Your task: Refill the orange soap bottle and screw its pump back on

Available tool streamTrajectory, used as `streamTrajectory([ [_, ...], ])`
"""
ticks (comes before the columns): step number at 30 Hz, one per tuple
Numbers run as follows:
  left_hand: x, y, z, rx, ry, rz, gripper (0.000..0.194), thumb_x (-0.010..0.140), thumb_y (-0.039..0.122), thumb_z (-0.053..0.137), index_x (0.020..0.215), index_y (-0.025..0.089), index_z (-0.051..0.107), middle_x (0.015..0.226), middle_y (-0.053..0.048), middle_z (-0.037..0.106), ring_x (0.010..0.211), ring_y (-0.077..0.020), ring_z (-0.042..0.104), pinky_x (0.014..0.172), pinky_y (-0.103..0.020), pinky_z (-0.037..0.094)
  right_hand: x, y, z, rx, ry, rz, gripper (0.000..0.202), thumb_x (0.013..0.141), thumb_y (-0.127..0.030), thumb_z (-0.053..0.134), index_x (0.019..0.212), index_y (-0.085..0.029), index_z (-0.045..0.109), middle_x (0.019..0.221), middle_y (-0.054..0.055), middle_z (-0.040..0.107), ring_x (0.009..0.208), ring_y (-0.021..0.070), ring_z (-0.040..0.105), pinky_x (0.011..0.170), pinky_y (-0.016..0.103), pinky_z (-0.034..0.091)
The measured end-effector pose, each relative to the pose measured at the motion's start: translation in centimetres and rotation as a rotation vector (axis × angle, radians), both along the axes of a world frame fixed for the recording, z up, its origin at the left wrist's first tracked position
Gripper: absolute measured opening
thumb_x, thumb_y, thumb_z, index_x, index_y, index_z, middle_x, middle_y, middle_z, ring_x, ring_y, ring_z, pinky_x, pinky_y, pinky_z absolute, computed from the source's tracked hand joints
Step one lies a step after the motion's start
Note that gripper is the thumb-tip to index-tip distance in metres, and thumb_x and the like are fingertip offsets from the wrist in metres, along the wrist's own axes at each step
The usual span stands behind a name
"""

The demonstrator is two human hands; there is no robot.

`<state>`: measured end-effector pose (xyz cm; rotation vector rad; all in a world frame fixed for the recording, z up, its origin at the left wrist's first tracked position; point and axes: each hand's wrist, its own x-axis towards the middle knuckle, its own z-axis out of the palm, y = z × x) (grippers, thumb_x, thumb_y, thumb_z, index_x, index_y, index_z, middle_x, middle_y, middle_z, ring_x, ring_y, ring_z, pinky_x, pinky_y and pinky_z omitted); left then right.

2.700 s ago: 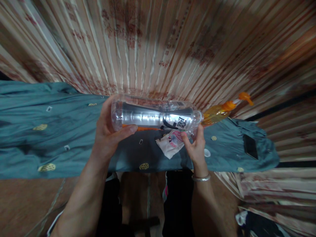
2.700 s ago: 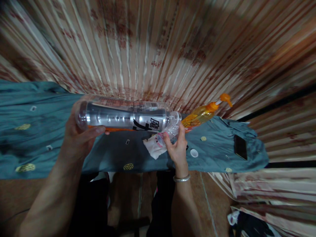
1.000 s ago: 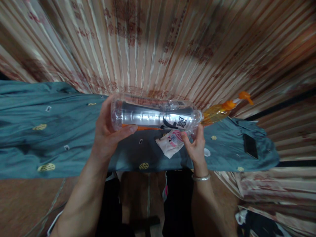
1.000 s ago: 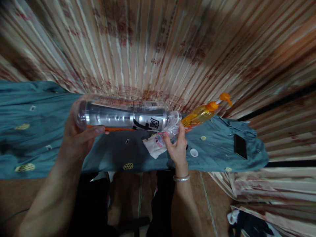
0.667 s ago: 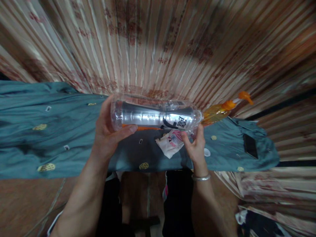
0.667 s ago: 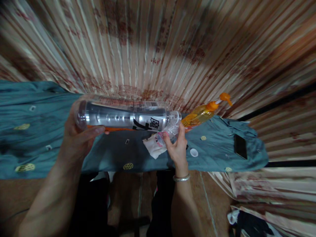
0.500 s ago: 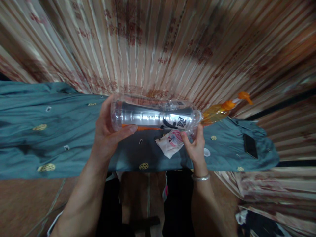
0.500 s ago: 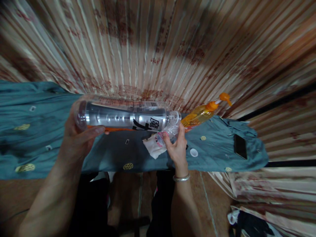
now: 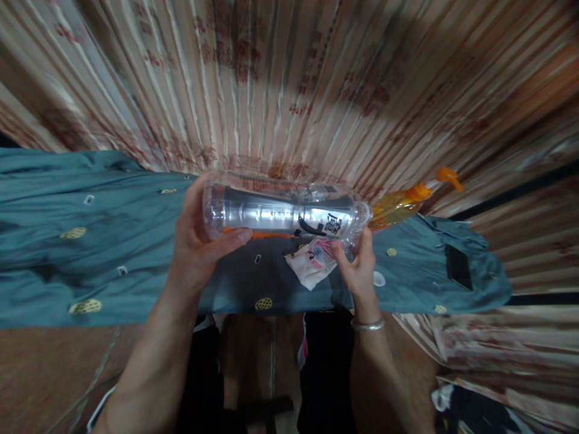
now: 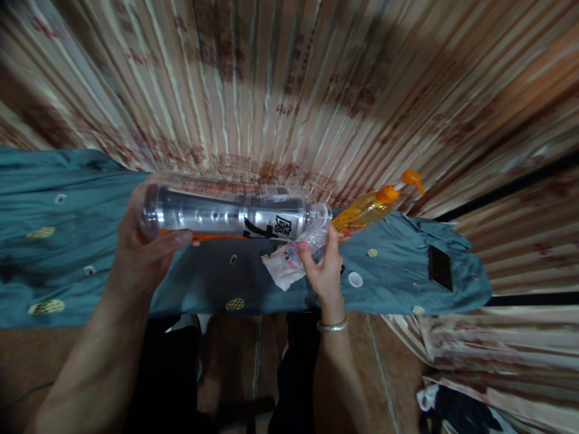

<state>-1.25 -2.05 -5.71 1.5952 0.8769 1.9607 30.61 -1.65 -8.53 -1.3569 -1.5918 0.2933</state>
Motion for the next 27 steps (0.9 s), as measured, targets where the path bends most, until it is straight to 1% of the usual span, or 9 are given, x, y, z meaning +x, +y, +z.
streamTrajectory([
  [5, 0.05, 0.06, 0.13, 0.001, -0.016, -0.002, 0.081, 0.073, 0.051, 0.1, 0.146, 0.036, 0.069, 0.137, -0.003, 0.073, 0.127, -0.0287, 0.072, 0.107, -0.046, 0.064, -0.07, -0.02, 0.18, 0.002, -0.003, 0.005, 0.066, 0.093, -0.053, 0.074, 0.148, -0.022, 0.057, 0.134, 0.014, 0.074, 0.122, 0.0328, 0.072, 0.111, 0.054, 0.056],
  [9, 0.06, 0.24, 0.03, 0.024, -0.017, 0.021, 0.08, 0.072, 0.054, 0.099, 0.145, 0.035, 0.071, 0.137, -0.002, 0.073, 0.127, -0.025, 0.071, 0.106, -0.038, 0.064, -0.01, 0.04, 0.08, 0.015, -0.009, 0.003, 0.063, 0.093, -0.054, 0.073, 0.146, -0.023, 0.058, 0.133, 0.013, 0.074, 0.119, 0.0318, 0.073, 0.108, 0.052, 0.058],
  [11, 0.04, 0.22, -0.01, 0.036, -0.008, 0.037, 0.08, 0.072, 0.054, 0.099, 0.145, 0.035, 0.071, 0.137, -0.002, 0.072, 0.125, -0.0243, 0.071, 0.104, -0.037, 0.064, 0.03, 0.07, 0.02, 0.013, -0.009, 0.001, 0.063, 0.092, -0.054, 0.074, 0.145, -0.023, 0.058, 0.132, 0.013, 0.074, 0.117, 0.0316, 0.073, 0.108, 0.052, 0.058],
  [16, -0.13, 0.01, -0.12, -0.025, 0.003, -0.003, 0.081, 0.076, 0.054, 0.096, 0.149, 0.035, 0.067, 0.14, -0.004, 0.07, 0.125, -0.0278, 0.072, 0.108, -0.046, 0.064, -0.01, 0.04, 0.06, 0.003, 0.0, 0.011, 0.061, 0.093, -0.052, 0.074, 0.144, -0.023, 0.058, 0.133, 0.014, 0.074, 0.119, 0.0318, 0.072, 0.107, 0.051, 0.057],
  [20, -0.26, 0.04, -0.29, -0.002, 0.015, 0.023, 0.083, 0.074, 0.055, 0.098, 0.149, 0.036, 0.067, 0.14, -0.003, 0.069, 0.128, -0.0273, 0.07, 0.107, -0.044, 0.065, -0.07, -0.03, 0.14, 0.01, 0.003, 0.016, 0.061, 0.093, -0.051, 0.074, 0.145, -0.023, 0.058, 0.135, 0.014, 0.073, 0.122, 0.0323, 0.071, 0.11, 0.052, 0.056],
  [24, -0.22, 0.02, -0.36, -0.026, 0.01, 0.014, 0.084, 0.074, 0.056, 0.097, 0.149, 0.037, 0.066, 0.141, -0.003, 0.068, 0.128, -0.0279, 0.07, 0.106, -0.045, 0.065, -0.05, -0.07, 0.1, -0.004, 0.001, 0.01, 0.064, 0.093, -0.051, 0.075, 0.148, -0.023, 0.057, 0.136, 0.014, 0.073, 0.123, 0.0324, 0.071, 0.112, 0.053, 0.055],
  [27, -0.24, -0.02, -0.39, -0.04, -0.014, 0.015, 0.088, 0.068, 0.055, 0.101, 0.148, 0.038, 0.068, 0.14, -0.003, 0.07, 0.13, -0.0294, 0.069, 0.109, -0.045, 0.063, -0.04, -0.11, 0.09, -0.016, 0.005, 0.01, 0.065, 0.093, -0.052, 0.074, 0.149, -0.023, 0.057, 0.136, 0.014, 0.073, 0.124, 0.0325, 0.071, 0.113, 0.053, 0.055],
])
